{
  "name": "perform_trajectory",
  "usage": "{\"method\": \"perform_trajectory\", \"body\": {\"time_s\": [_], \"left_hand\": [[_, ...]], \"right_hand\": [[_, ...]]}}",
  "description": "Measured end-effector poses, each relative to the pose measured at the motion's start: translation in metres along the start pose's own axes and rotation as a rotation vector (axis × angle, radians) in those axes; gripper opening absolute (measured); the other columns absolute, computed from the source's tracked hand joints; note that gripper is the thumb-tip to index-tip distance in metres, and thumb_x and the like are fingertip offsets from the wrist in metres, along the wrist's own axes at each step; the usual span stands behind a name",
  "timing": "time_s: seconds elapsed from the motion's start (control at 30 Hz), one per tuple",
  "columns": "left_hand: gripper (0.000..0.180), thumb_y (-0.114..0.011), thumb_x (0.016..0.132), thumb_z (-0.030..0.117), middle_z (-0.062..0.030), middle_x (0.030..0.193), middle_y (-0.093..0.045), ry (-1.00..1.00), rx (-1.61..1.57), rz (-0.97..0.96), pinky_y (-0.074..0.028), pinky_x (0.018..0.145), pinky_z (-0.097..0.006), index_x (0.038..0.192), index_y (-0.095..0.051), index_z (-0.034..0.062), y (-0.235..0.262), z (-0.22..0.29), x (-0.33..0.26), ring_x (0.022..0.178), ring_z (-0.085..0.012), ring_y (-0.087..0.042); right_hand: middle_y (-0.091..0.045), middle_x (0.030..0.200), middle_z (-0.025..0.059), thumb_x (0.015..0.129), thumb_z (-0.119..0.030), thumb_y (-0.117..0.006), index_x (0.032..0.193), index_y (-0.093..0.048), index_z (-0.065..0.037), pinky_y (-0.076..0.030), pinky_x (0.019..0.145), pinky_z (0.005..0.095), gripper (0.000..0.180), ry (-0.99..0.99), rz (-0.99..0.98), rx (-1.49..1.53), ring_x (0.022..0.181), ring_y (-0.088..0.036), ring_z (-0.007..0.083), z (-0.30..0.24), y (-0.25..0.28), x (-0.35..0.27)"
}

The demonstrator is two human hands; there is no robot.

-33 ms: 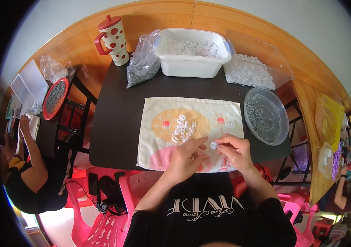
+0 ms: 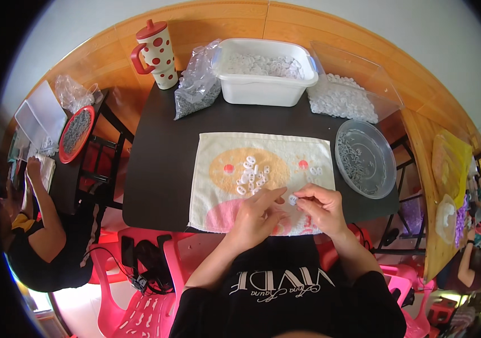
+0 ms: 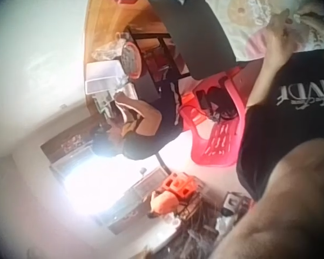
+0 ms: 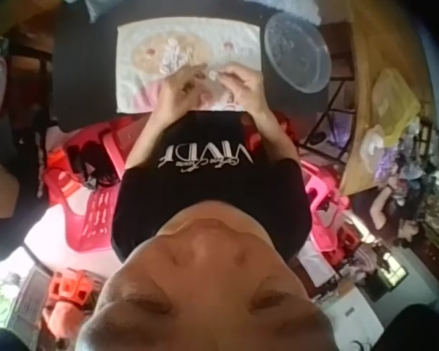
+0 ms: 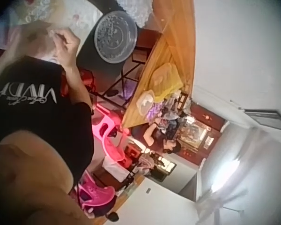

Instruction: Manually assembling small white plastic components at a desk.

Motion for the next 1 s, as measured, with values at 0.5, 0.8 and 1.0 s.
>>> {"method": "perform_trajectory", "body": {"time_s": [0.5, 0.8, 1.0], "left_hand": [[0.032, -0.07, 0.078, -0.01, -0.0133, 0.086, -0.066, -0.282, 0.109, 0.128, -0.052, 0.056, -0.03, 0.11, -0.066, -0.0046, -0.001, 0.004, -0.012, 0.067, -0.0218, -0.068], [0.024, -0.075, 0.08, 0.001, -0.0133, 0.087, -0.066, -0.256, 0.242, -0.011, -0.052, 0.057, -0.033, 0.103, -0.069, -0.0014, -0.008, 0.003, -0.009, 0.066, -0.0263, -0.066], [0.016, -0.073, 0.075, 0.003, -0.0124, 0.085, -0.061, -0.317, 0.424, -0.063, -0.053, 0.06, -0.038, 0.09, -0.067, 0.001, -0.015, 0.004, -0.006, 0.074, -0.0299, -0.064]], "right_hand": [[-0.064, 0.086, 0.0034, 0.089, 0.01, -0.063, 0.092, -0.066, 0.004, -0.045, 0.068, 0.0203, 0.006, -0.009, -0.152, 0.053, 0.077, -0.058, 0.0061, -0.011, -0.016, 0.004], [-0.061, 0.08, 0.0004, 0.091, 0.002, -0.063, 0.092, -0.064, 0.003, -0.043, 0.063, 0.0218, 0.002, 0.605, 0.549, -0.664, 0.072, -0.054, 0.0064, -0.128, 0.109, 0.115], [-0.064, 0.099, 0.0103, 0.087, 0.007, -0.059, 0.1, -0.067, -0.002, -0.05, 0.073, 0.0286, 0.018, 0.295, 0.077, -0.735, 0.085, -0.063, 0.0185, -0.051, 0.05, 0.083]]}}
Point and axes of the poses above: each hand's wrist, its own x-axis towards the middle knuckle, its own y-axis out of the back of the hand, z = x × y, the point moved 4 cm from there along x, towards the middle knuckle
